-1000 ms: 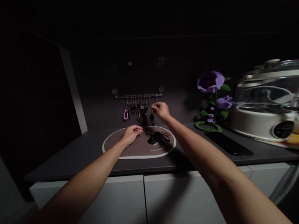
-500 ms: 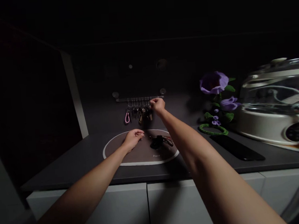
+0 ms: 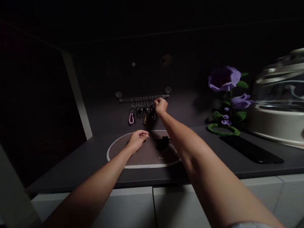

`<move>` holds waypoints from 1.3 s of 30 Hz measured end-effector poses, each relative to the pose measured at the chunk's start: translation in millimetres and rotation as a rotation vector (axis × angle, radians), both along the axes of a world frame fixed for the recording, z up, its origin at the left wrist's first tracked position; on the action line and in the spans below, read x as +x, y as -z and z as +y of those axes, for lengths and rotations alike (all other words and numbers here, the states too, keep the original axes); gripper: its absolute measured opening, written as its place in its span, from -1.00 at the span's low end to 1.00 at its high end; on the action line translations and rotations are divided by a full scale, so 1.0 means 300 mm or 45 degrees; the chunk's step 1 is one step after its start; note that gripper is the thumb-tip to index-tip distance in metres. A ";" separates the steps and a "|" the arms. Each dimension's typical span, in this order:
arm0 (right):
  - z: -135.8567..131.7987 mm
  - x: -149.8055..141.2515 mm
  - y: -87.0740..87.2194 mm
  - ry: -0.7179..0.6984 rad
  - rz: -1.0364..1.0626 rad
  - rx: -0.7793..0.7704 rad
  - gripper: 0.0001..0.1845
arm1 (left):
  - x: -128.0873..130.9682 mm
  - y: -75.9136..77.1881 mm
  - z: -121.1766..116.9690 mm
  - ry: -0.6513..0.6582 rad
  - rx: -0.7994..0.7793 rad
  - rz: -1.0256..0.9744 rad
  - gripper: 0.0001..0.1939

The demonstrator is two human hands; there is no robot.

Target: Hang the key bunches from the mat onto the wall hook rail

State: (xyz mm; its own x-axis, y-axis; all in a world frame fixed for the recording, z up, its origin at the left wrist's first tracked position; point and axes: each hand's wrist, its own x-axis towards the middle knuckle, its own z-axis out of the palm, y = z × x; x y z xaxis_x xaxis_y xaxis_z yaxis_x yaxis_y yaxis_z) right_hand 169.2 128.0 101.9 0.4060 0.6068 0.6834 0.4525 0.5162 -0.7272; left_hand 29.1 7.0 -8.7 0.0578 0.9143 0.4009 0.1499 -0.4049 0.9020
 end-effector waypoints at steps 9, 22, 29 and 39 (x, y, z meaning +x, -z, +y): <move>-0.055 0.003 0.029 0.063 -0.098 0.069 -0.78 | -0.007 0.015 0.014 -0.051 0.115 0.126 -0.84; -0.030 0.007 0.083 -0.127 0.018 -0.078 -0.71 | -0.016 0.022 0.023 -0.062 0.155 0.276 -0.80; -0.073 0.036 0.115 -0.153 -0.045 -0.131 -0.69 | -0.012 0.014 0.010 -0.029 0.136 0.288 -0.78; -0.185 0.082 0.168 -0.347 -0.101 -0.208 -0.72 | -0.010 0.008 -0.012 0.001 0.169 0.303 -0.81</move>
